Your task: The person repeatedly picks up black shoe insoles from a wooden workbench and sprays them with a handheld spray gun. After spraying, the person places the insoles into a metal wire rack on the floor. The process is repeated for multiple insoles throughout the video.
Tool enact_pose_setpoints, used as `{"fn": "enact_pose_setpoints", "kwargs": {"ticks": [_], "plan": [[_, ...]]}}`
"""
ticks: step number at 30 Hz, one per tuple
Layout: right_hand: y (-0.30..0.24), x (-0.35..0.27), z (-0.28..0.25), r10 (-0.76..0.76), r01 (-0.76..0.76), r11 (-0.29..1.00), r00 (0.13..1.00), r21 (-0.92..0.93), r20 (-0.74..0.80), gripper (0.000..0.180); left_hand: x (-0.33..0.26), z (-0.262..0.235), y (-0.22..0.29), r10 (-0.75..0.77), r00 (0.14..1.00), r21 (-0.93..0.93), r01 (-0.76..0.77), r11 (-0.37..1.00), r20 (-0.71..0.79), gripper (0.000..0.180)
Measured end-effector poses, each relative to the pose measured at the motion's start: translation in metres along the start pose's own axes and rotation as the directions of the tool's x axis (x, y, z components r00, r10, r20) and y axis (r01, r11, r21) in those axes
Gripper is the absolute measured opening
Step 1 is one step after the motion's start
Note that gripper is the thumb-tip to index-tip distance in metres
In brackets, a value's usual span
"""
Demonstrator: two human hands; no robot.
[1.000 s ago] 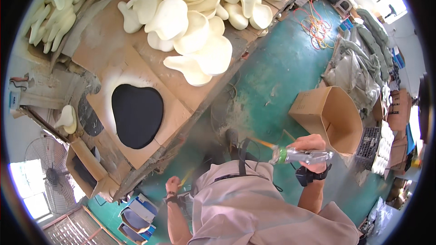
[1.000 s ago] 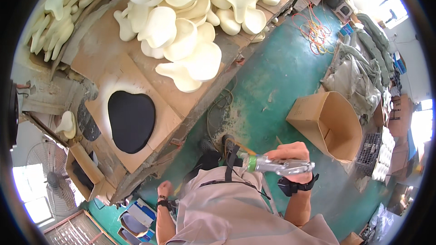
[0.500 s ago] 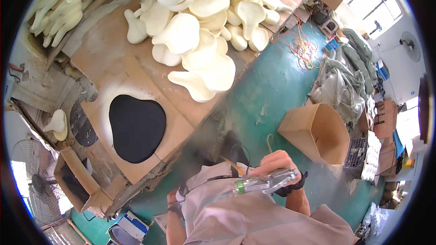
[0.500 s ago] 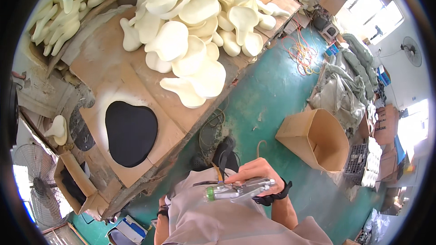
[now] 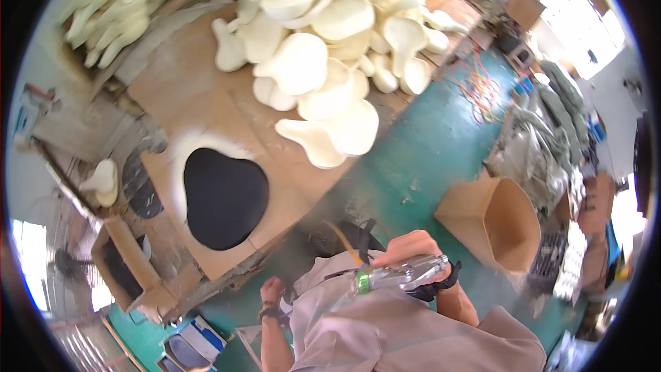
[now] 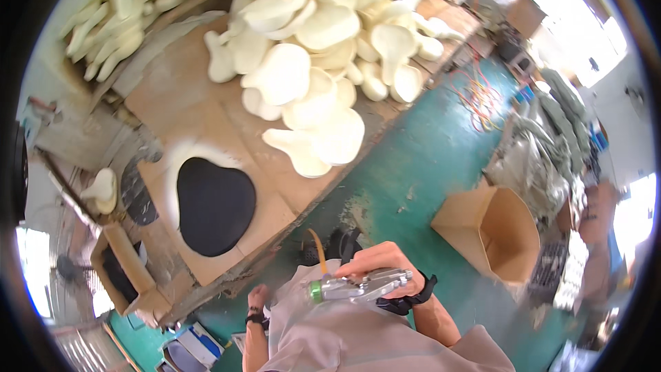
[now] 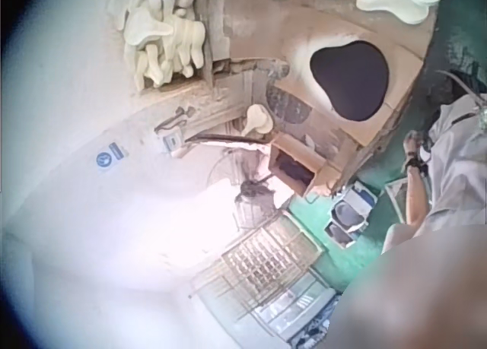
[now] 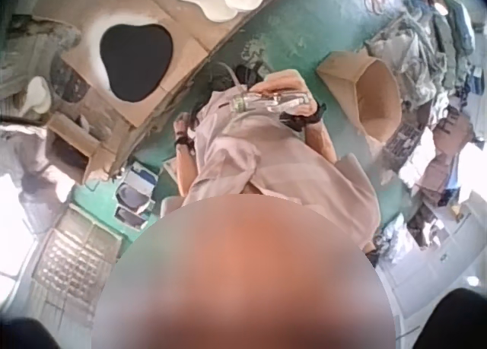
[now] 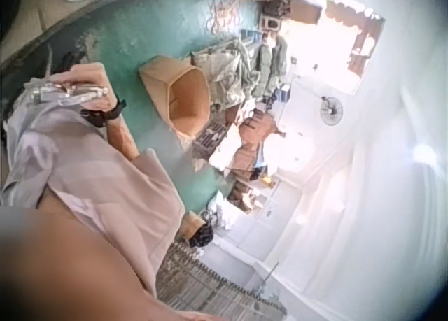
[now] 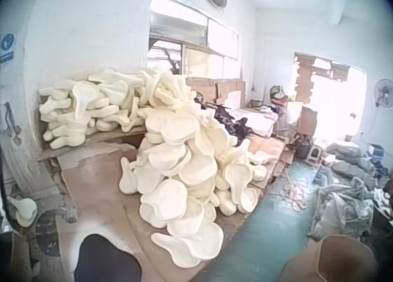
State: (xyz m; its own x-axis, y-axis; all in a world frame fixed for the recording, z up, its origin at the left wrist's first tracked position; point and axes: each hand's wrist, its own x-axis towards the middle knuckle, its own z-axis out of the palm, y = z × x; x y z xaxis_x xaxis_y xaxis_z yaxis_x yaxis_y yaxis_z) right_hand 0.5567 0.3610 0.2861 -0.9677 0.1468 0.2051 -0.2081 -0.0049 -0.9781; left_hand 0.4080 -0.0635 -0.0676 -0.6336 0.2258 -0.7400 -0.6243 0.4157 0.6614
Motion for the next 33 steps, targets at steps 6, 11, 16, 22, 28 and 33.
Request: {"fn": "enact_pose_setpoints", "kwargs": {"ticks": [6, 11, 16, 22, 28, 33], "plan": [[-0.012, 0.031, -0.031, -0.035, 0.006, 0.963, 0.994, -0.268, -0.102, 0.026, 0.017, 0.026, -0.042, 0.268, 0.941, 0.351, -0.184, 0.918, -0.207, 0.035], [0.008, 0.028, -0.065, 0.092, -0.12, 0.981, 0.979, -0.153, -0.18, 0.021, -0.028, 0.01, -0.159, 0.304, 0.953, 0.797, -0.197, 0.571, 0.018, 0.037], [0.015, 0.011, -0.071, 0.316, -0.329, 0.944, 0.921, -0.018, -0.226, 0.027, -0.119, 0.003, -0.211, -0.068, 0.994, 0.574, 0.102, 0.812, -0.081, 0.043], [0.003, -0.001, -0.04, 0.208, -0.244, 0.966, 0.929, -0.082, -0.306, 0.051, -0.124, -0.023, -0.199, -0.019, 1.0, 0.765, 0.019, 0.644, -0.008, 0.045], [-0.017, 0.018, 0.007, 0.011, -0.054, 0.919, 0.994, -0.391, -0.112, 0.068, -0.021, -0.049, -0.057, 0.299, 0.927, 0.789, -0.007, 0.614, -0.225, 0.023], [-0.069, 0.047, 0.057, 0.039, -0.02, 0.828, 0.999, -0.561, 0.022, 0.069, 0.0, -0.061, 0.123, 0.729, 0.66, 0.73, -0.407, 0.549, -0.18, 0.035]]}}
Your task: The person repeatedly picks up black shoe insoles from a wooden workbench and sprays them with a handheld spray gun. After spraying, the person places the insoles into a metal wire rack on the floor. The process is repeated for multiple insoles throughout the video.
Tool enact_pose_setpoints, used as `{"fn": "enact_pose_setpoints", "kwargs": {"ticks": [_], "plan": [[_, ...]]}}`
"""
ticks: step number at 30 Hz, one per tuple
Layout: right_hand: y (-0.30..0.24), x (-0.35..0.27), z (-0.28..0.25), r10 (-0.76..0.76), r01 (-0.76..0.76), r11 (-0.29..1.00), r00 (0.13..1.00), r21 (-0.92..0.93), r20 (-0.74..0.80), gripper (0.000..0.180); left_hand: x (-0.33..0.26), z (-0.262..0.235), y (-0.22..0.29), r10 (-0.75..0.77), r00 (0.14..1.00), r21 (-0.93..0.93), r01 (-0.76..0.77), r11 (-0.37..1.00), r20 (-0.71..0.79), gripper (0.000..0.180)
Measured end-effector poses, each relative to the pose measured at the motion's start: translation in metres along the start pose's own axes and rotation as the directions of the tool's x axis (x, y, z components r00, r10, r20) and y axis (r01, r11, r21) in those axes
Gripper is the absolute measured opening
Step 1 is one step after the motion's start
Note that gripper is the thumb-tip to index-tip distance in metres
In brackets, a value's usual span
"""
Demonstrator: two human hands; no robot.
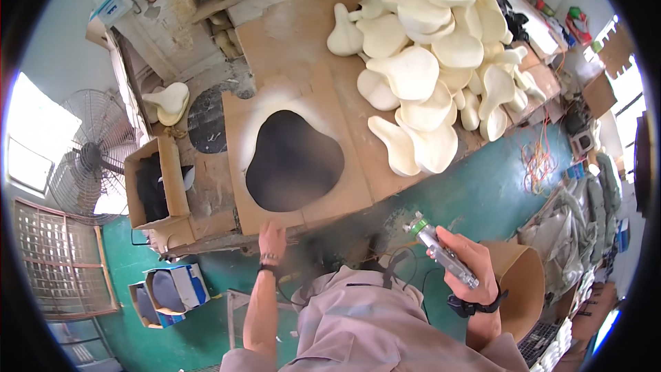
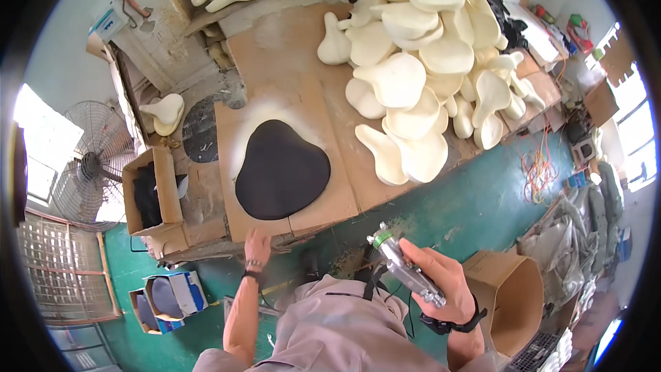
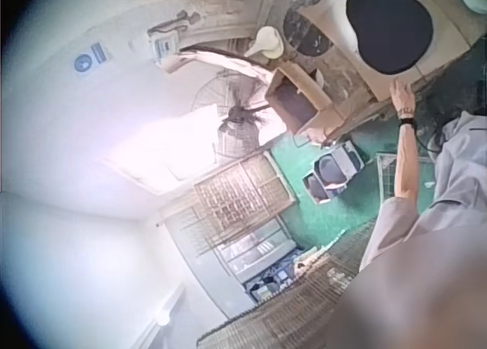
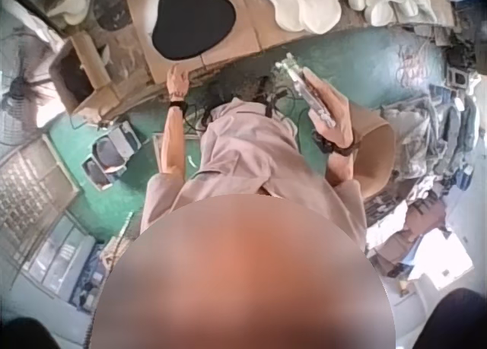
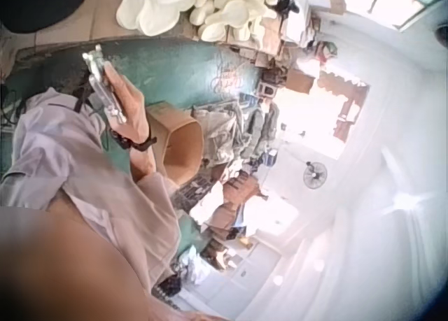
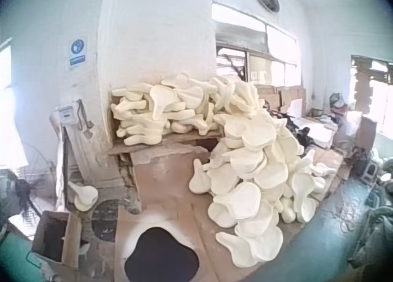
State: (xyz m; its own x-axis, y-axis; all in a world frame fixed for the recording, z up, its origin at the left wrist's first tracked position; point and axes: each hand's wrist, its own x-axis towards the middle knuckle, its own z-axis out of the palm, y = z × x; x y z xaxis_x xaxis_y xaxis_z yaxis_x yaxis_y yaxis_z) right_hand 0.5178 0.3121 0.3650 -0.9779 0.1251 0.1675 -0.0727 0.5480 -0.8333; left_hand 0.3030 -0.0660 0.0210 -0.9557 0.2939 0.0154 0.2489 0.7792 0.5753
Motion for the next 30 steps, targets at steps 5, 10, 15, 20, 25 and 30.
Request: {"fn": "enact_pose_setpoints", "kwargs": {"ticks": [5, 10, 15, 20, 25, 30], "plan": [[-0.06, 0.012, 0.045, 0.033, -0.027, 0.995, 0.998, -0.094, 0.058, 0.066, 0.065, -0.007, 0.017, 0.275, 0.96, 0.201, -0.258, 0.945, -0.058, 0.059], [-0.073, -0.001, 0.096, 0.155, -0.152, 0.987, 0.987, -0.06, 0.05, 0.07, 0.063, 0.037, 0.004, 0.117, 0.993, 0.22, -0.108, 0.97, -0.031, 0.058], [-0.073, -0.001, 0.118, 0.238, -0.235, 0.971, 0.969, -0.052, 0.065, 0.071, 0.064, 0.039, -0.002, 0.12, 0.988, 0.212, -0.096, 0.972, -0.102, 0.057], [-0.077, 0.007, 0.114, 0.278, -0.287, 0.955, 0.954, 0.072, 0.112, 0.061, 0.059, 0.027, -0.012, 0.141, 0.984, -0.008, -0.143, 0.99, -0.105, 0.059], [-0.074, 0.015, 0.101, 0.195, -0.181, 0.978, 0.969, -0.107, 0.151, 0.06, 0.016, 0.021, -0.044, -0.068, 0.98, -0.233, 0.022, 0.972, -0.189, 0.04], [-0.077, 0.025, 0.089, 0.113, -0.103, 0.986, 0.991, -0.13, 0.075, 0.059, -0.076, 0.05, -0.137, -0.549, 0.836, -0.52, 0.478, 0.708, 0.02, 0.026]]}}
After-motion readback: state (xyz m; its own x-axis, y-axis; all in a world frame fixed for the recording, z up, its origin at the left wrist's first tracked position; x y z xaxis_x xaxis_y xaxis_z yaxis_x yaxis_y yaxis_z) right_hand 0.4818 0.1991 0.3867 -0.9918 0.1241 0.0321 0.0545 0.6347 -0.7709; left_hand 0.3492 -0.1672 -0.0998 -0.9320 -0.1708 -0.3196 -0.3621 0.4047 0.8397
